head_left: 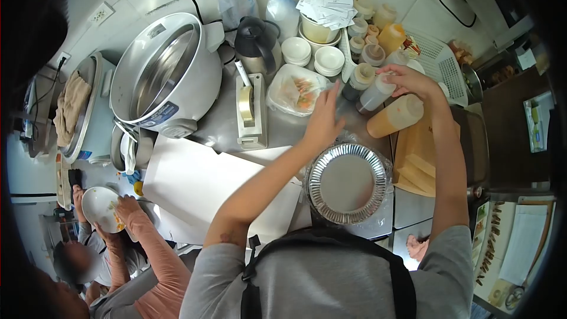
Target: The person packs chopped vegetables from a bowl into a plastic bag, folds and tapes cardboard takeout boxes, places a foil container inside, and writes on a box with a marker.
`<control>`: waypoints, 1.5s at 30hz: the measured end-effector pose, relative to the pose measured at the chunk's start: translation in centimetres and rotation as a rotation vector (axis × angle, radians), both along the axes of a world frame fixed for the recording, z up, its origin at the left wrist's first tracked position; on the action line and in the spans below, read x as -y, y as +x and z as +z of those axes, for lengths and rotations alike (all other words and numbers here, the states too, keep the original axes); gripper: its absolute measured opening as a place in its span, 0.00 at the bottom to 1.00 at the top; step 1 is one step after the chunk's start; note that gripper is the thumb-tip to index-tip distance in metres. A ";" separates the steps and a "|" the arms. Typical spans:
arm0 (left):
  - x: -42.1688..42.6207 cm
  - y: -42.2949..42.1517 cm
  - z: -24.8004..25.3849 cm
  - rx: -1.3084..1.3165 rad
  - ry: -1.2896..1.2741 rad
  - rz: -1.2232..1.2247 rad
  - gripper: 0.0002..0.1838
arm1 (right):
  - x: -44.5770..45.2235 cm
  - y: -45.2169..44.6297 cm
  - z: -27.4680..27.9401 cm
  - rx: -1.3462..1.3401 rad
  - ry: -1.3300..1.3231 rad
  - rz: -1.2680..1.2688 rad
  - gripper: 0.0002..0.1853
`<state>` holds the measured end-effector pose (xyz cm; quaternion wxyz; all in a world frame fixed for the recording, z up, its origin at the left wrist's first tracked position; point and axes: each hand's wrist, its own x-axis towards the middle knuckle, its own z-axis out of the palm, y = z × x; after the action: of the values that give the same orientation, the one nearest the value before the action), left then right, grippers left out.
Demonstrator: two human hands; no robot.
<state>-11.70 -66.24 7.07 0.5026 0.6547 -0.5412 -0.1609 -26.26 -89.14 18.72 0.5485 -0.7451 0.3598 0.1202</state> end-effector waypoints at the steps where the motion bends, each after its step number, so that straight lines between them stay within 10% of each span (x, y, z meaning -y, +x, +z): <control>1: 2.2 0.3 -0.1 -0.055 -0.083 0.001 0.43 | -0.2 0.3 0.0 -0.002 0.001 0.022 0.24; 11: 6.0 1.7 2.1 0.185 -0.088 0.173 0.37 | 0.5 4.3 -1.1 -0.054 0.118 0.225 0.29; 16: 4.1 2.9 4.8 0.132 0.009 0.196 0.44 | -4.4 2.5 4.5 -0.062 -0.504 0.187 0.36; 20: 0.8 2.2 4.4 0.270 -0.138 0.274 0.42 | -3.8 -5.2 3.7 0.289 -0.442 -0.203 0.43; 26: -16.1 -3.2 0.7 0.146 0.109 0.103 0.22 | -7.6 -8.4 -0.4 0.207 -0.545 -0.141 0.39; 38: -28.4 -7.9 -4.3 0.178 0.495 0.400 0.33 | -7.2 -2.8 -1.3 0.431 -1.401 -0.360 0.35; 41: -29.7 -8.7 -4.5 0.091 0.480 0.491 0.30 | -12.4 -3.5 -0.6 1.067 -0.805 -0.677 0.21; 45: -31.2 -9.8 -5.1 0.030 0.388 0.587 0.17 | -23.5 -4.2 -5.6 0.552 -0.676 -0.403 0.12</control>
<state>-21.55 -35.00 1.92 0.3856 0.8681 -0.2963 -0.0997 -30.48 -65.62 13.12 0.3628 -0.8013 0.3568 -0.3145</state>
